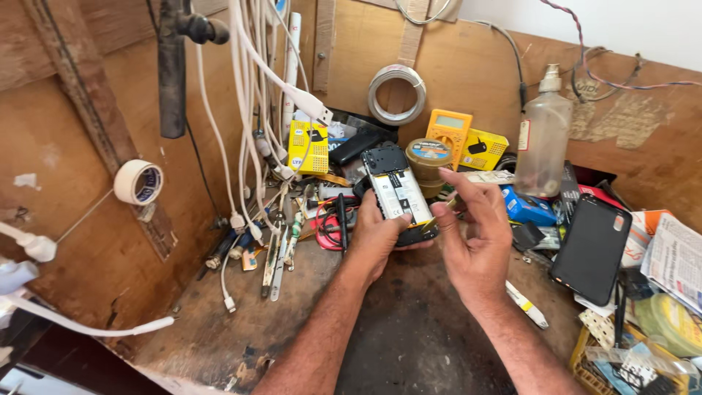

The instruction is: The person uses a small metal tool to pry and lift the battery and internal components of a disassembled smartphone on a cluttered workbench. They repeatedly adjust the phone's orientation and continue prying at the battery edges and connectors throughout the clip.

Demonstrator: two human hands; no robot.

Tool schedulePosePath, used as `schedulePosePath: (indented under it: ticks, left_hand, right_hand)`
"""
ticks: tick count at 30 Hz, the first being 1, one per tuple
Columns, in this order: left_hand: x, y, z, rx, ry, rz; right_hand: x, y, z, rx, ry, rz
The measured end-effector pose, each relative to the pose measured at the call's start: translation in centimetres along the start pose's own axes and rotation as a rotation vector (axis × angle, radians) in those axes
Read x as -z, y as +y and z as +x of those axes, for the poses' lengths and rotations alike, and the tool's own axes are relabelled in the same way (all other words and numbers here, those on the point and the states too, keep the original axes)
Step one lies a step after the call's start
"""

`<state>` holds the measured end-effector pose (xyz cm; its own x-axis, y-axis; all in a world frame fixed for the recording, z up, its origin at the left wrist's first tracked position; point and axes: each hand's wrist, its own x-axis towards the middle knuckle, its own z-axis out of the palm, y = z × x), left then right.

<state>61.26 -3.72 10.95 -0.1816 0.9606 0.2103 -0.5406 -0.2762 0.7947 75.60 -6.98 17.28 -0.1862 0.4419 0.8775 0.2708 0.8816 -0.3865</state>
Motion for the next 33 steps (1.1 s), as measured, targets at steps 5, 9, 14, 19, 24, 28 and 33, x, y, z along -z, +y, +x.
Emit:
schedulePosePath:
  ticks: [5,9,14,19,24,28,33]
  left_hand:
    - [-0.4,2.1,-0.7,0.03,-0.013,0.007]
    - [0.2,2.8,-1.4,0.037,-0.027,-0.015]
    - [1.3,3.5,-1.9,0.018,-0.041,-0.006]
    - [1.4,3.7,-2.2,0.032,-0.034,0.001]
    - [0.7,3.1,-2.1,0.022,-0.045,-0.008]
    - [1.3,3.5,-2.0,0.02,-0.04,0.002]
    - [1.8,4.0,-2.9,0.035,-0.026,0.024]
  right_hand:
    - [-0.5,-0.6,0.5,-0.128,0.025,0.108]
    - [-1.5,-1.4,0.2,-0.175,0.028,0.276]
    - [-2.4,-2.4,0.0,-0.096,0.008,0.144]
    - [-2.5,-2.5,-0.3,-0.154,0.024,0.24]
    - [-1.6,-2.5,-0.5,-0.188,-0.011,0.311]
    - [-2.4,-2.8,-0.3,-0.09,0.063,0.127]
    - [-2.5,-3.9,-0.8,-0.201,0.014,0.261]
